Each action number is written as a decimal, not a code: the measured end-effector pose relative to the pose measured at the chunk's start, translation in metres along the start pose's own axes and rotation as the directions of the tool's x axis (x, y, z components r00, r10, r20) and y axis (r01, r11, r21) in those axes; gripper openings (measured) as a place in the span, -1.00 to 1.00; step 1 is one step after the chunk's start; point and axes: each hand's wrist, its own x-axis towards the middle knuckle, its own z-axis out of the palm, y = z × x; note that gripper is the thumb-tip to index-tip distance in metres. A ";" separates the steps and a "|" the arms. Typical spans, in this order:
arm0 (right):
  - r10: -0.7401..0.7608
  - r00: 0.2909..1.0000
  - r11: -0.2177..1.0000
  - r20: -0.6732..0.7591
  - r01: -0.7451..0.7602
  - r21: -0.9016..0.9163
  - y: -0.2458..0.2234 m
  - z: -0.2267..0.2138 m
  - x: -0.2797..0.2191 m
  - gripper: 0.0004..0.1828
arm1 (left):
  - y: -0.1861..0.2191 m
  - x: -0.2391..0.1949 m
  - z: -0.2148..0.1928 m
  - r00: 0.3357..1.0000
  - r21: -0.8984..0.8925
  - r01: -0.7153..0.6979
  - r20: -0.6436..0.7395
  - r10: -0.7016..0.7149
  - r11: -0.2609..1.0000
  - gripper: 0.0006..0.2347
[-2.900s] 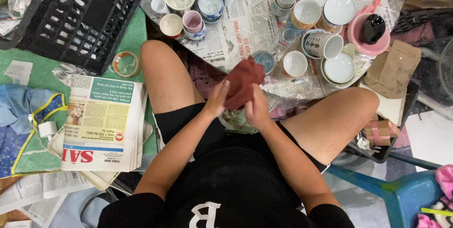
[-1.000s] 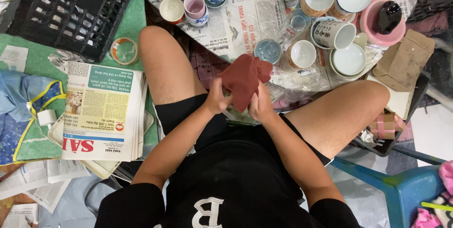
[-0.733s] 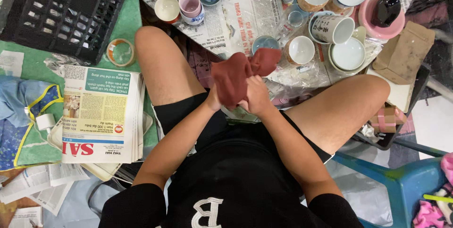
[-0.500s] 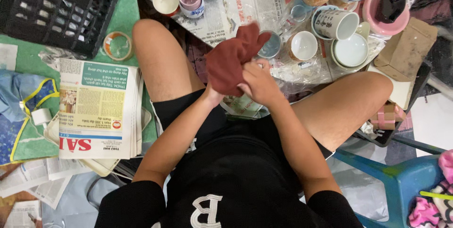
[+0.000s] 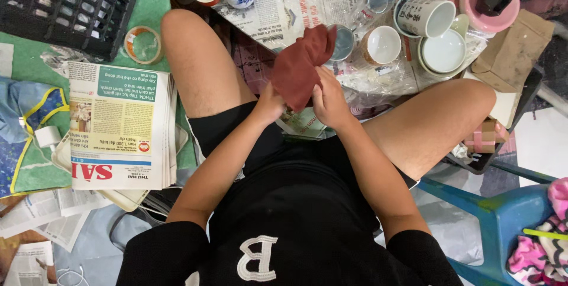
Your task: The person sits cross-legged on the floor and wipes various small ceramic cups and bowls with a red cloth. They pick up each item, wipe it thoroughly, and place it back on the table covered with newspaper.
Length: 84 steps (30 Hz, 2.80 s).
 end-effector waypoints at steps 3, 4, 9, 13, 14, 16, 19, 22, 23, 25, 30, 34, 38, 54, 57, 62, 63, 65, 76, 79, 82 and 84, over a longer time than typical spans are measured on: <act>-0.011 1.000 1.000 0.000 0.011 0.029 -0.001 -0.002 -0.003 -0.65 | 0.038 -0.012 0.010 0.995 0.209 -0.063 -0.058 0.077 0.976 -0.55; -0.018 1.000 0.999 0.004 0.018 0.028 0.000 -0.003 -0.003 -0.62 | 0.053 -0.013 0.012 0.993 0.229 -0.081 -0.065 0.099 0.970 -0.49; 0.076 0.997 0.992 0.004 -0.077 0.104 0.008 -0.002 -0.010 -0.60 | 0.116 -0.010 0.014 0.765 0.610 -0.571 0.151 0.626 0.550 -0.45; 0.212 0.976 0.950 -0.051 -0.193 0.245 0.015 0.004 -0.021 -0.58 | 0.128 -0.011 0.020 0.720 0.663 -0.607 0.224 0.657 0.438 -0.40; 0.205 0.976 0.957 -0.075 -0.184 0.225 0.016 0.005 -0.023 -0.58 | 0.124 -0.011 0.021 0.729 0.629 -0.606 0.194 0.657 0.487 -0.43; 0.197 0.973 0.968 -0.122 -0.174 0.179 0.016 0.007 -0.027 -0.59 | 0.110 -0.011 0.023 0.748 0.552 -0.601 0.133 0.650 0.578 -0.45; 0.033 0.988 0.999 -0.150 -0.028 0.036 0.014 0.012 -0.028 -0.63 | 0.078 -0.004 0.017 0.975 -0.112 -0.208 0.056 0.215 0.972 -0.50; -0.026 0.996 0.999 -0.091 0.023 -0.030 0.013 0.012 -0.026 -0.62 | 0.046 0.006 0.009 0.995 -0.266 0.072 0.085 -0.051 0.961 -0.48; -0.017 0.998 0.999 -0.060 0.015 -0.031 0.012 0.011 -0.025 -0.60 | 0.037 0.008 0.006 0.993 -0.300 0.109 0.083 -0.088 0.948 -0.49; -0.023 0.998 1.000 -0.062 0.022 -0.019 0.010 0.010 -0.023 -0.61 | 0.027 0.005 0.002 0.983 -0.369 0.181 0.076 -0.165 0.912 -0.52; 0.077 0.996 0.997 -0.035 -0.076 0.021 0.012 0.005 -0.022 -0.66 | 0.045 -0.005 0.005 0.983 -0.102 -0.166 0.061 0.172 0.981 -0.56; 0.053 0.996 0.998 -0.068 -0.050 0.045 0.014 0.005 -0.024 -0.61 | 0.086 -0.012 0.012 0.938 0.264 -0.340 0.028 0.345 0.903 -0.54; 0.100 0.994 0.995 -0.051 -0.098 0.029 0.015 0.007 -0.023 -0.59 | 0.117 -0.015 0.014 0.843 0.481 -0.510 0.111 0.527 0.714 -0.51; 0.293 0.921 0.938 -0.256 -0.225 0.264 0.034 0.019 -0.036 -0.60 | 0.102 -0.009 0.024 0.793 0.552 -0.565 0.158 0.588 0.613 -0.37; 0.242 0.941 0.970 -0.236 -0.227 0.092 0.024 0.019 -0.038 -0.63 | 0.091 -0.004 0.027 0.970 0.196 -0.242 0.033 0.240 0.950 -0.42; -0.033 0.999 0.999 -0.033 0.032 -0.038 0.016 0.017 -0.031 -0.70 | 0.079 0.008 0.019 0.989 -0.253 -0.052 0.123 0.085 0.966 -0.47; 0.020 1.000 1.000 -0.015 -0.020 -0.003 0.019 0.016 -0.031 -0.69 | 0.078 0.007 0.017 0.987 -0.139 -0.090 0.119 0.107 0.986 -0.45; 0.130 0.991 0.989 0.023 -0.131 0.063 0.027 0.016 -0.036 -0.67 | 0.081 0.000 0.015 0.982 0.093 -0.157 0.126 0.144 0.983 -0.38; 0.476 0.879 0.655 0.019 -0.368 0.660 0.054 0.024 -0.044 -0.55 | 0.128 -0.014 0.021 0.813 0.705 -0.548 0.321 0.486 0.451 -0.46; 0.448 0.892 0.710 -0.062 -0.313 0.631 0.052 0.024 -0.046 -0.56 | 0.129 -0.015 0.026 0.845 0.537 -0.514 0.184 0.502 0.669 -0.35; 0.461 0.881 0.827 -0.111 -0.380 0.414 0.055 0.027 -0.049 -0.60 | 0.119 -0.009 0.026 0.841 0.374 -0.533 0.141 0.522 0.758 -0.35; 0.434 0.897 0.853 -0.087 -0.378 0.360 0.058 0.031 -0.056 -0.63 | 0.106 -0.005 0.023 0.928 0.177 -0.373 0.101 0.360 0.911 -0.37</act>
